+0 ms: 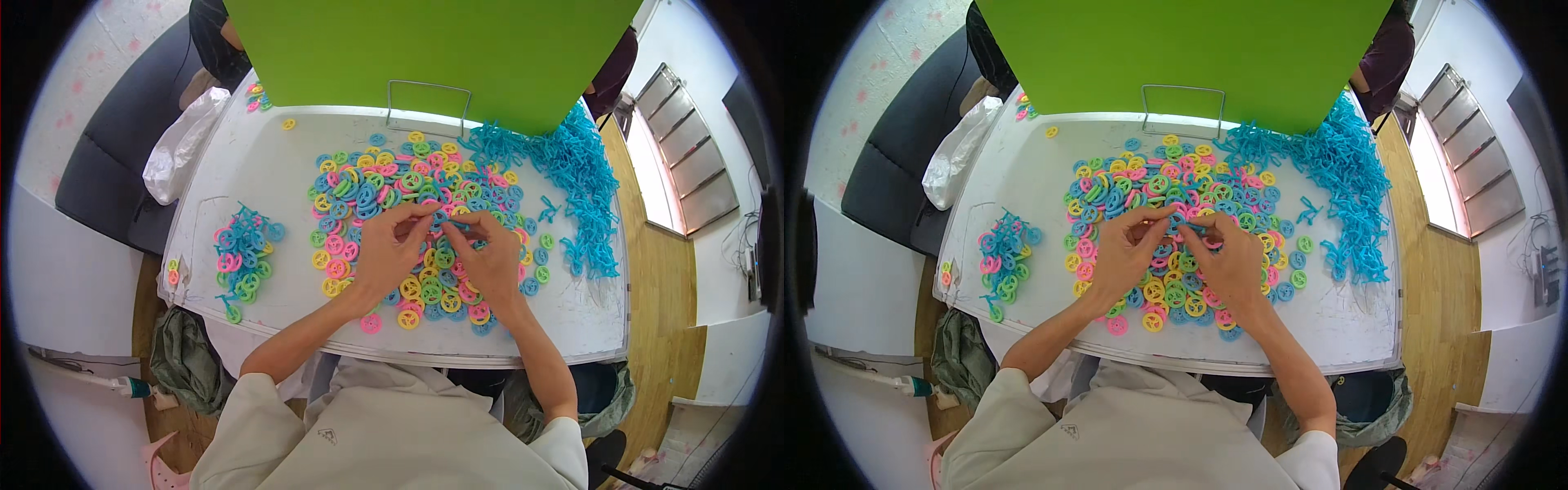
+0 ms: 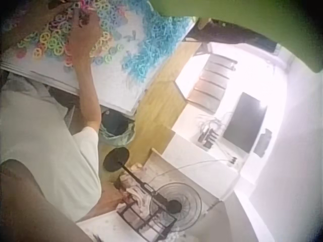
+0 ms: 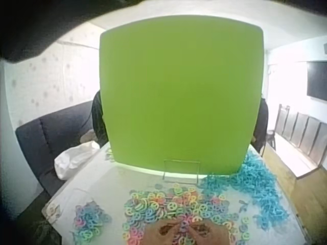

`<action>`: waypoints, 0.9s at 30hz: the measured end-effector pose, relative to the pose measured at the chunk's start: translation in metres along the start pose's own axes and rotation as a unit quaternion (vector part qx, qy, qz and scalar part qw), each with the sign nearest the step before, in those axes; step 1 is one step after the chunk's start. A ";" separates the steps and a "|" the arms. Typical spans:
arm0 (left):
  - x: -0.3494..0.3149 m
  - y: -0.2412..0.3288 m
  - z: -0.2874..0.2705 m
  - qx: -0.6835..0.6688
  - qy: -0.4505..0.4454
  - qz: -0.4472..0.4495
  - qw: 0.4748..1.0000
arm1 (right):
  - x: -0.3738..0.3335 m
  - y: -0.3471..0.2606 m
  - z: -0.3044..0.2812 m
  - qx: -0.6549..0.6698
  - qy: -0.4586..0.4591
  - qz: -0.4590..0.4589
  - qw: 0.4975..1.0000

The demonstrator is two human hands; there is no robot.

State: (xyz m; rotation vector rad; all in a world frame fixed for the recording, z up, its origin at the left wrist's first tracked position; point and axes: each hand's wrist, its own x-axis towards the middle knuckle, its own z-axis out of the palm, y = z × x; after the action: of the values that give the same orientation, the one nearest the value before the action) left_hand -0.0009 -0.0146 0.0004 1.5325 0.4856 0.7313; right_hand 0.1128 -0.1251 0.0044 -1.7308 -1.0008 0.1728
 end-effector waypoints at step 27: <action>0.005 -0.005 -0.015 0.435 -0.091 0.182 0.877 | 0.016 0.018 -0.021 0.301 -0.083 0.058 0.948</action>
State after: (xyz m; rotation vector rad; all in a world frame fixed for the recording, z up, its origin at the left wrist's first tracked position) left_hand -0.0072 0.0005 -0.0038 2.5690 0.4006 0.6695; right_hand 0.1443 -0.1299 0.0031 -1.2210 -0.8477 0.6415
